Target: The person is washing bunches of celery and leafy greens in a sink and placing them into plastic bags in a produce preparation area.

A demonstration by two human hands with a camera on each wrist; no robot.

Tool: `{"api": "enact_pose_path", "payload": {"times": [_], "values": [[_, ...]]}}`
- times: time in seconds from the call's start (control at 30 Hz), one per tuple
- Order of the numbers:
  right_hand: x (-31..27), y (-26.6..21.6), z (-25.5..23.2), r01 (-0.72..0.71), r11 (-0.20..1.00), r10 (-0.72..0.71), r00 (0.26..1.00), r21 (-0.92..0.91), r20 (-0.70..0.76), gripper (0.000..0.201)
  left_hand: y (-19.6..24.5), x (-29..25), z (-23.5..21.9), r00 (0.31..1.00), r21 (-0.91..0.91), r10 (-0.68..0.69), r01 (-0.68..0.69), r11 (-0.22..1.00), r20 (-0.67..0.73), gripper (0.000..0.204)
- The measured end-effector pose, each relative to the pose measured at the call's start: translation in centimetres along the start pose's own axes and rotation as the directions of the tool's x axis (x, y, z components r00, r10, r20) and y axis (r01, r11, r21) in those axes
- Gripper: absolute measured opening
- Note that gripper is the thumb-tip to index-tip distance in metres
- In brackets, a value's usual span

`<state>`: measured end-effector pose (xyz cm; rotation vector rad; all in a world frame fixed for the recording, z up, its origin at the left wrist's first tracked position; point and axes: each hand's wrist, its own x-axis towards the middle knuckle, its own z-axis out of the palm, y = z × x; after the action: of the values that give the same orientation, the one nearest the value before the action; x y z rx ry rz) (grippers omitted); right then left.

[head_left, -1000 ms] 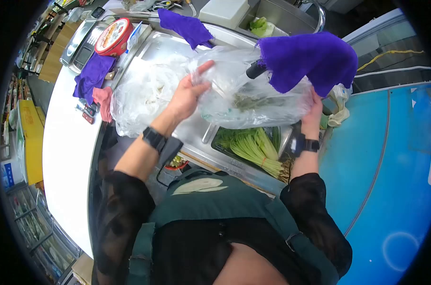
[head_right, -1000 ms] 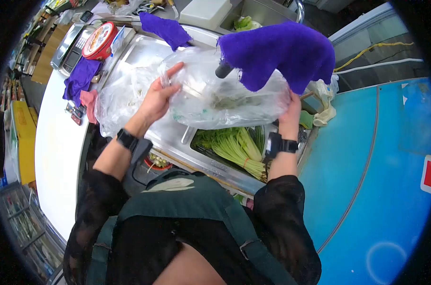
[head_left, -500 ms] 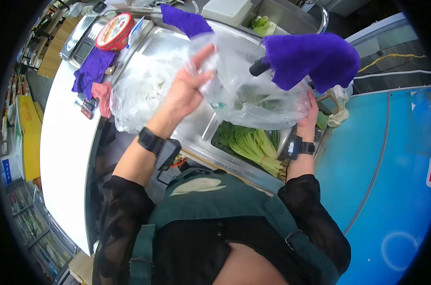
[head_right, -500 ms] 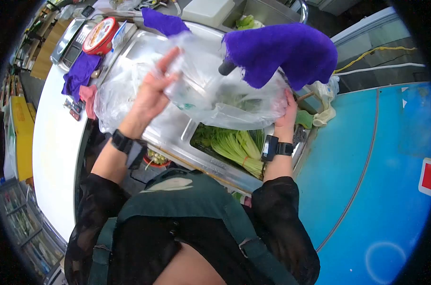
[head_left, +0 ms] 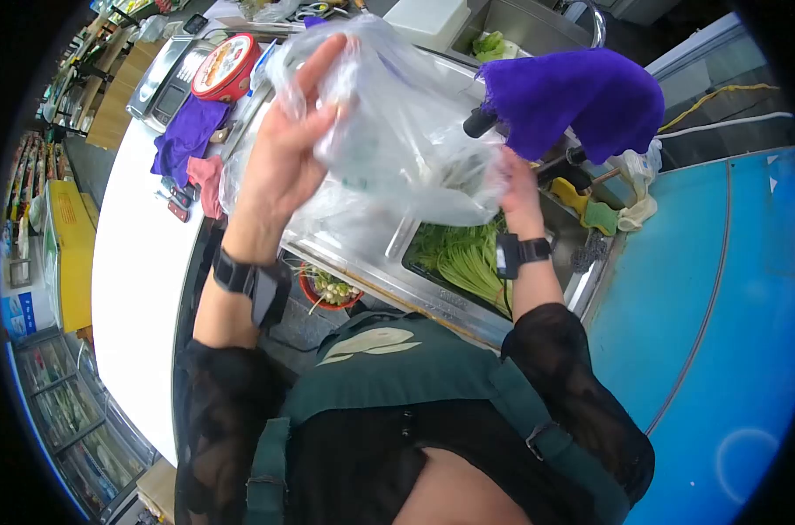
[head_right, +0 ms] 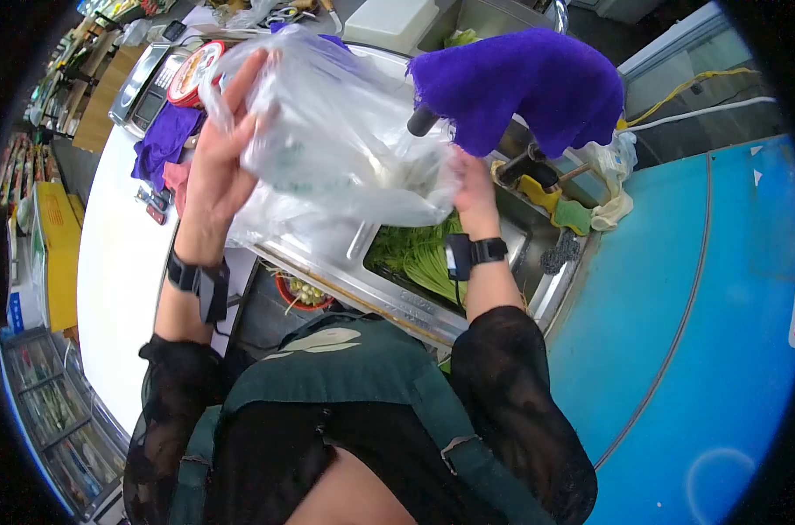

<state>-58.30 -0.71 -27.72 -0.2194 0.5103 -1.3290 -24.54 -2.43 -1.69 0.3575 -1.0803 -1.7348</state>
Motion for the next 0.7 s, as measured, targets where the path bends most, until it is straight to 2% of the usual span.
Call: {"api": "enact_pose_path", "payload": {"times": [0.03,0.07,0.1,0.17,0.2,0.27,0.3,0.33,0.37,0.4,0.43,0.47,0.5,0.57,0.6,0.63,0.67,0.7], "values": [[-0.3,-0.9,-1.4,-0.093,0.980,-0.005,0.875,0.178,0.485,0.025,-0.2,-0.7,0.1,1.000,0.021,-0.011,0.011,1.000,-0.003,0.065],[-2.9,-1.8,2.0,0.015,0.975,-0.114,0.892,0.223,0.438,0.027,-0.6,-1.3,-0.3,0.999,0.046,0.003,-0.002,0.999,-0.036,0.063],[-4.8,-2.2,6.8,0.154,0.978,-0.158,0.987,0.141,0.019,0.030,-1.4,-1.9,-1.2,0.999,0.040,-0.008,0.010,0.999,-0.041,0.063],[-3.1,-4.1,0.1,0.013,0.987,-0.045,0.979,0.161,0.197,0.032,-4.2,-2.2,-4.0,0.972,0.070,-0.115,0.132,0.989,-0.204,0.065],[-4.6,-4.5,2.2,0.020,0.988,-0.051,0.979,0.156,0.198,0.032,-6.0,-2.7,-5.5,0.953,0.059,-0.141,0.162,0.985,-0.266,0.062],[-9.5,-5.6,10.2,0.212,0.969,-0.227,0.966,0.124,0.122,0.034,-8.2,-3.1,-5.6,0.937,0.069,-0.169,0.199,0.978,-0.306,0.061],[-10.7,-5.8,10.7,0.272,0.954,-0.274,0.962,0.122,0.000,0.035,-9.3,-3.7,-5.3,0.932,0.054,-0.195,0.222,0.974,-0.307,0.061],[-9.8,-6.2,7.0,0.062,0.979,-0.117,0.950,0.194,0.288,0.035,-10.6,-4.2,-5.2,0.926,0.041,-0.211,0.235,0.971,-0.312,0.061],[-8.7,-6.4,7.5,-0.154,0.968,0.015,0.821,0.198,0.570,0.035,-11.5,-3.6,-4.9,0.918,-0.029,-0.242,0.246,0.969,-0.313,0.061],[-9.5,-6.6,7.8,-0.147,0.971,0.013,0.819,0.188,0.573,0.035,-12.1,-2.6,-4.6,0.914,-0.095,-0.265,0.248,0.964,-0.308,0.061],[-10.7,-6.4,8.0,0.146,0.989,-0.149,0.975,0.030,0.168,0.030,-12.8,-1.9,-4.3,0.918,-0.098,-0.258,0.239,0.966,-0.302,0.061],[-11.5,-6.1,9.6,0.330,0.915,-0.381,0.897,-0.233,-0.226,0.026,-13.1,-1.3,-3.5,0.921,-0.068,-0.280,0.271,0.960,-0.271,0.060],[-11.9,-5.9,9.8,0.322,0.917,-0.375,0.897,-0.234,-0.236,0.026,-13.5,-1.3,-2.7,0.916,-0.038,-0.317,0.317,0.948,-0.246,0.059],[-12.4,-5.6,9.8,0.410,0.911,-0.375,0.872,0.050,-0.314,0.023,-14.1,-0.3,-1.6,0.919,-0.042,-0.329,0.328,0.944,-0.219,0.059],[-11.4,-6.0,3.1,0.325,0.946,-0.325,0.945,0.024,0.020,0.018,-14.0,0.6,-1.1,0.934,-0.048,-0.311,0.308,0.950,-0.174,0.060],[-10.0,-4.6,-0.3,0.333,0.943,-0.334,0.943,0.028,0.018,0.018,-13.6,1.1,-0.5,0.946,-0.057,-0.298,0.293,0.954,-0.129,0.060],[-8.8,-3.4,-2.8,0.223,0.975,-0.217,0.967,0.028,-0.131,0.016,-12.5,1.6,0.4,0.962,-0.066,-0.260,0.255,0.965,-0.087,0.061],[-7.9,-2.5,-4.0,0.108,0.993,-0.091,0.957,0.045,-0.274,0.014,-10.7,2.2,1.4,0.975,-0.076,-0.218,0.214,0.974,-0.047,0.062]]}}
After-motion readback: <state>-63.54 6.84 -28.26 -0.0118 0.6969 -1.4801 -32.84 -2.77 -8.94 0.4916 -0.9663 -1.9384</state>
